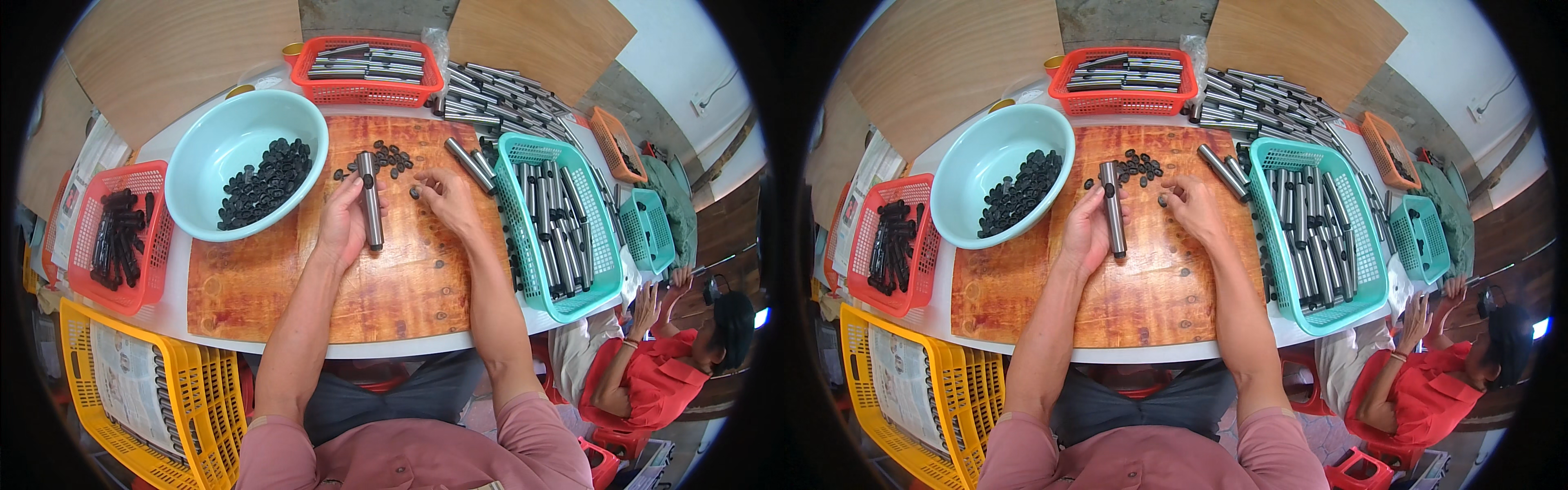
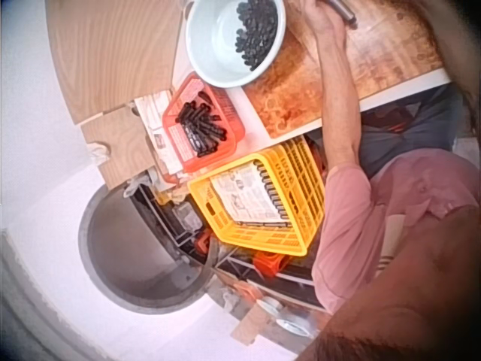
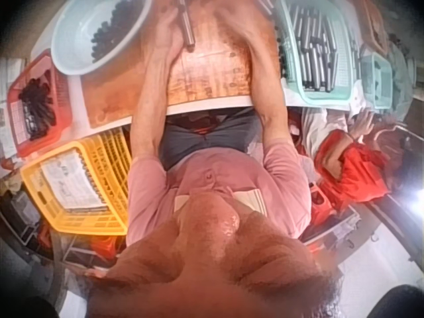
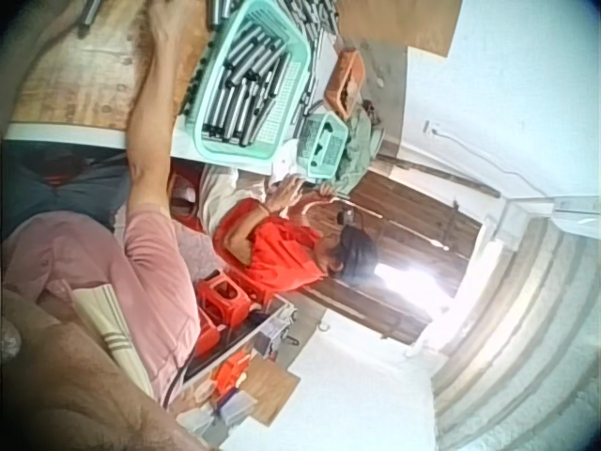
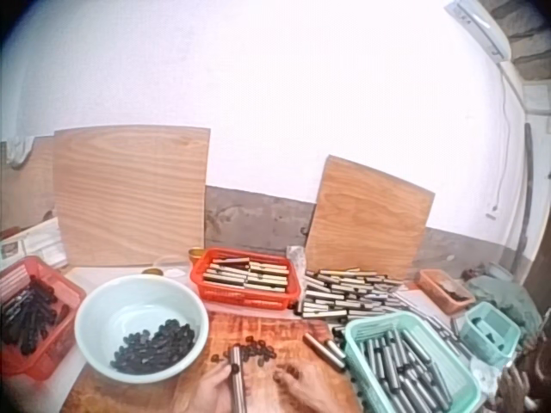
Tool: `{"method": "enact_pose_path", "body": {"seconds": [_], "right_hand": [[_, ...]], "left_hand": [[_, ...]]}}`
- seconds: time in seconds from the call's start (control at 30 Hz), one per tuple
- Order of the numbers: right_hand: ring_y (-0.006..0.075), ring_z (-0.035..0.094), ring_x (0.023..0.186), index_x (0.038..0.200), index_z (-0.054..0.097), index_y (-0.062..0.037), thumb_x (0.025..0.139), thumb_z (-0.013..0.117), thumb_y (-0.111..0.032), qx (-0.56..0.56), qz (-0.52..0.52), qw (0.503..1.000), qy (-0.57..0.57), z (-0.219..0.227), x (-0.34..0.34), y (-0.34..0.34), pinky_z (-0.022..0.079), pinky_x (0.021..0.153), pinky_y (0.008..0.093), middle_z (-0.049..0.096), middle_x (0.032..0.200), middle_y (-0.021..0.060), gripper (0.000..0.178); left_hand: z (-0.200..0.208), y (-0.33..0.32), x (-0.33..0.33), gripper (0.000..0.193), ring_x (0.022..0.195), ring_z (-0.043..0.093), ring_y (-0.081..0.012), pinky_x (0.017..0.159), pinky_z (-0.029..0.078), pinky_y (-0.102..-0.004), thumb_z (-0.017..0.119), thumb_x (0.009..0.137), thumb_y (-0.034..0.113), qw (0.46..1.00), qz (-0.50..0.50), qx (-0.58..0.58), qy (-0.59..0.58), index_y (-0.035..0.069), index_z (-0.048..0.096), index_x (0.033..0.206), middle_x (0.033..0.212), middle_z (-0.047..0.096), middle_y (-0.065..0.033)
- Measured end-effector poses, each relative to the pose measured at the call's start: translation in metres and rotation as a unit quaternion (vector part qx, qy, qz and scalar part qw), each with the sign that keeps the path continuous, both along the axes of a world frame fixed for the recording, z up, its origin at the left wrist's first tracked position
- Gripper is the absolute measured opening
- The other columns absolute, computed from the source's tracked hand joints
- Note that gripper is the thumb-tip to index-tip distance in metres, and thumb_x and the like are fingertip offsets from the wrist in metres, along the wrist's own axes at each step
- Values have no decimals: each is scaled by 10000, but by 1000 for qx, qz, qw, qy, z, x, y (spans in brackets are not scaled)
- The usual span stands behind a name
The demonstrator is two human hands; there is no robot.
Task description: The person assembles small metal cylinders with black plastic caps at a workbench. They repeatedly pick up a cylinder, attach a cap, and place the finished unit into a yellow basket. Another person is visible in the background performing a similar task.
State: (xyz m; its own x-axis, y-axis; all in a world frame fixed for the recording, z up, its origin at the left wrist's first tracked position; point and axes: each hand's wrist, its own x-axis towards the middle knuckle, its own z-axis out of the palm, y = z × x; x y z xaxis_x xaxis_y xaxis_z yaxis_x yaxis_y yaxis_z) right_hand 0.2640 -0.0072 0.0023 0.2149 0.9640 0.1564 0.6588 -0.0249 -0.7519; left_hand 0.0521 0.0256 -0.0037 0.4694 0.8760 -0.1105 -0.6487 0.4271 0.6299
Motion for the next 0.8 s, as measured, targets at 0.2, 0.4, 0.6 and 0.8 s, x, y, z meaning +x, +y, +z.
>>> {"method": "enact_pose_path", "body": {"seconds": [0.2, 0.4, 0.6, 0.8], "right_hand": [[203, 671, 841, 1127, 711, 15, 846, 742, -30, -45, 69, 996, 16, -8, 10, -3, 555, 730, 337, 664, 1019, 120, 286], [220, 664, 842, 1072, 714, 28, 828, 767, -52, -18, 57, 998, -14, -4, 5, -4, 545, 739, 352, 672, 985, 132, 262], [239, 665, 806, 1049, 727, 4, 826, 755, -61, 19, 31, 999, -37, 4, -4, -7, 535, 726, 376, 681, 936, 138, 234], [213, 626, 713, 1073, 725, -45, 815, 759, -45, 170, 65, 983, 27, 22, -33, -17, 508, 644, 341, 628, 842, 90, 260]], "left_hand": [[1, -1, 3, 285, 871, 634, -222, 815, 544, -381, 469, 1062, 194, 1000, -13, -8, 4, 40, 533, 1293, 1044, 652, -124], [-3, -2, 4, 275, 867, 648, -214, 770, 564, -362, 492, 1064, 219, 999, -37, -18, -3, 59, 558, 1277, 1050, 663, -121], [-6, -4, 8, 268, 863, 646, -218, 755, 563, -372, 484, 1067, 216, 998, -50, -33, 7, 57, 542, 1274, 1057, 664, -124], [-6, -7, 10, 350, 923, 655, -217, 808, 558, -379, 415, 1082, 159, 997, -71, -24, -13, 38, 498, 1400, 1117, 658, -125]]}}
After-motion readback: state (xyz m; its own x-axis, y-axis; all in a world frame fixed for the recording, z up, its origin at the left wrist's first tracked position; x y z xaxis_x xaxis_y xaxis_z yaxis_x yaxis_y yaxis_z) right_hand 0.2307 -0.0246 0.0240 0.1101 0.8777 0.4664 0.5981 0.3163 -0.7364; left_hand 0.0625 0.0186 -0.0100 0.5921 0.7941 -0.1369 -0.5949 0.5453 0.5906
